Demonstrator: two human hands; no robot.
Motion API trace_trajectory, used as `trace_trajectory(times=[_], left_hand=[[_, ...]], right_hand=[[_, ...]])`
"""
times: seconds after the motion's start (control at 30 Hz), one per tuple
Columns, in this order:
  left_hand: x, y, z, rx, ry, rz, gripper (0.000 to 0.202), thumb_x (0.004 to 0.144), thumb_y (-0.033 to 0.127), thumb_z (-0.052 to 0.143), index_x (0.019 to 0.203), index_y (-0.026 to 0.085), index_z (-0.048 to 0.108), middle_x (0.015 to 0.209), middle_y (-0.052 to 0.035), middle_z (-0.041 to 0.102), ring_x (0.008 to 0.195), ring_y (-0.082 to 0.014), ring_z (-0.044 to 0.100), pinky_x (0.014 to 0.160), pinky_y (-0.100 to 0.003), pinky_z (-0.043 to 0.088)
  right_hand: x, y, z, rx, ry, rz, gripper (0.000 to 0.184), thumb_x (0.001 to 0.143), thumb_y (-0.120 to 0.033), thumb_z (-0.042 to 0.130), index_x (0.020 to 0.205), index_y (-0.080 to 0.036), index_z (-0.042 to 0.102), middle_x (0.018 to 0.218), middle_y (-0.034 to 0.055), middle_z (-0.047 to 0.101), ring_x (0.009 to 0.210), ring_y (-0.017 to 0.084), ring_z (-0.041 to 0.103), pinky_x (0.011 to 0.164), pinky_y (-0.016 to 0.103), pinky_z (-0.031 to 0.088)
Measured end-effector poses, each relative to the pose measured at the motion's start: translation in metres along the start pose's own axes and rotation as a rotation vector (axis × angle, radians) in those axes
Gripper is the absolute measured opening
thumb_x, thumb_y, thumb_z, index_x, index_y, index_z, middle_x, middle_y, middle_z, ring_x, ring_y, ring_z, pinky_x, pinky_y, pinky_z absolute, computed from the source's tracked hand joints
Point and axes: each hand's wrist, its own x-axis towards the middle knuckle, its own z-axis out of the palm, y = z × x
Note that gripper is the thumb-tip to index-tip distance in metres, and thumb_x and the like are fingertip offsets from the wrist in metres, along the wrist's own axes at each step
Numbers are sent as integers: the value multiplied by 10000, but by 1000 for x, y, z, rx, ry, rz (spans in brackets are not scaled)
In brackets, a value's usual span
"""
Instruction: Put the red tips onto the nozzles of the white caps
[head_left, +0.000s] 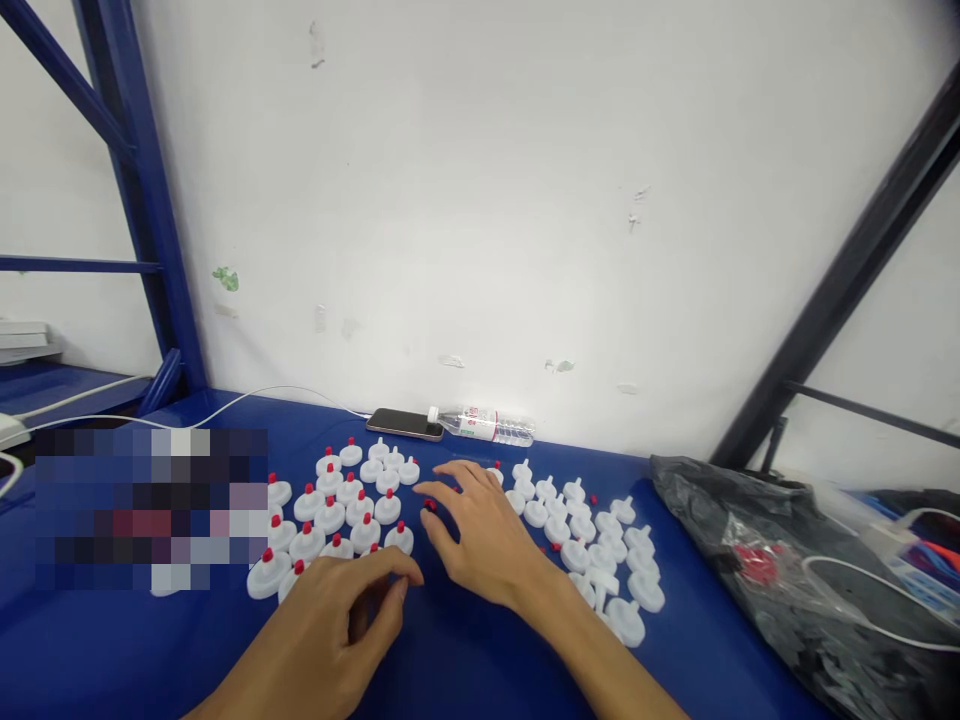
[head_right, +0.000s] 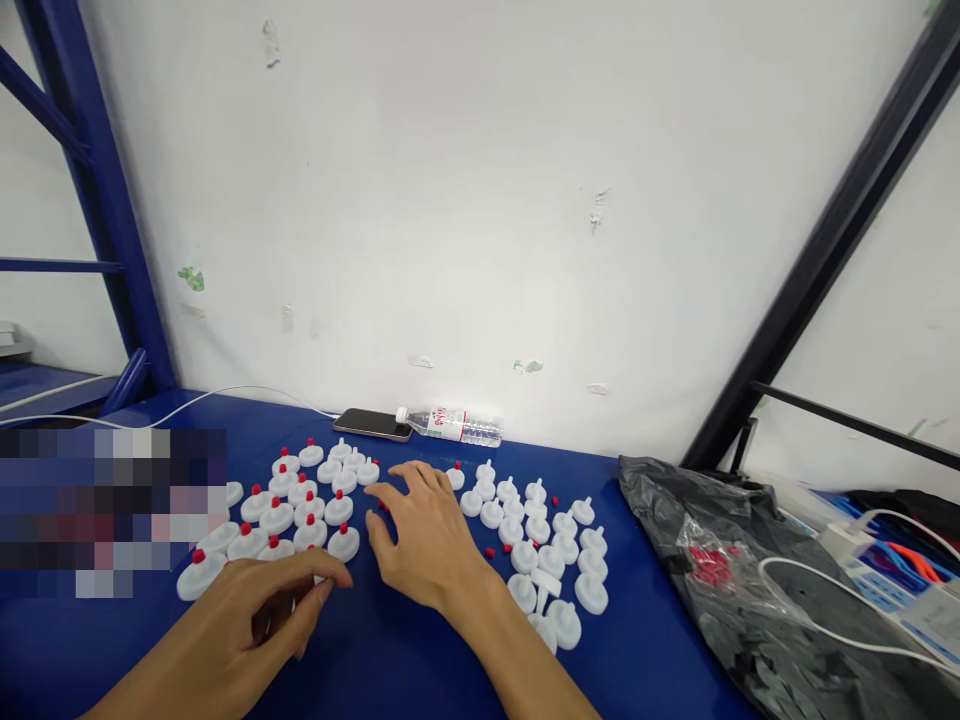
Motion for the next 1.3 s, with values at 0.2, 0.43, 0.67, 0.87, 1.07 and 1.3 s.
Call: trace_trajectory(times=[0.2,0.43,0.67,0.87,1.07,1.3], left_hand=[[-1,6,1,26,54,-5,357,983,385,415,959,273,752,576,33,625,530,-177,573,535,-265,367],[-5,-1,-1,-16,83,27,378,1008,437,412,1060,270,747,559,37,617,492,-167,566,517,-260,400],[-6,-12,-31,35,408,-68,554,908,623,593,1358,302,628,790,25,720,429,-128,537,462,-231,455],[8,-13,-42,-22,229,-117,592,811,668,615,1205,251,765,797,-25,785,429,-170,645,438,-250,511],[8,-9,-39,13,318,-97,513,782,619,639,1123,267,791,765,-9,772,419,-157,617,438,-244,508],[16,-19,-61,164,478,-98,510,770,601,651,1152,285,772,907,-15,825,644,-215,735,539,-238,534]], right_hand=[[23,3,12,-55,-176,20,532,1112,-448,302,1610,-275,369,1681,175,315,1567,369,240,1222,628,244],[48,11,19,-50,-150,-94,459,1086,-241,379,1521,-141,487,1553,177,522,1476,319,429,1217,596,297],[36,-1,-13,462,54,-126,267,1047,-220,551,1211,-242,761,1216,39,768,1120,193,703,999,317,524],[29,-25,-19,1035,-86,8,266,843,-419,814,1010,-213,824,972,52,808,899,213,751,805,309,576],[30,-10,-16,644,-59,-17,293,999,-441,631,1056,-193,776,1005,51,800,924,196,743,854,307,552],[28,13,-8,-92,-49,-25,154,984,-287,681,1037,-181,779,989,113,784,1086,275,655,1143,509,298]])
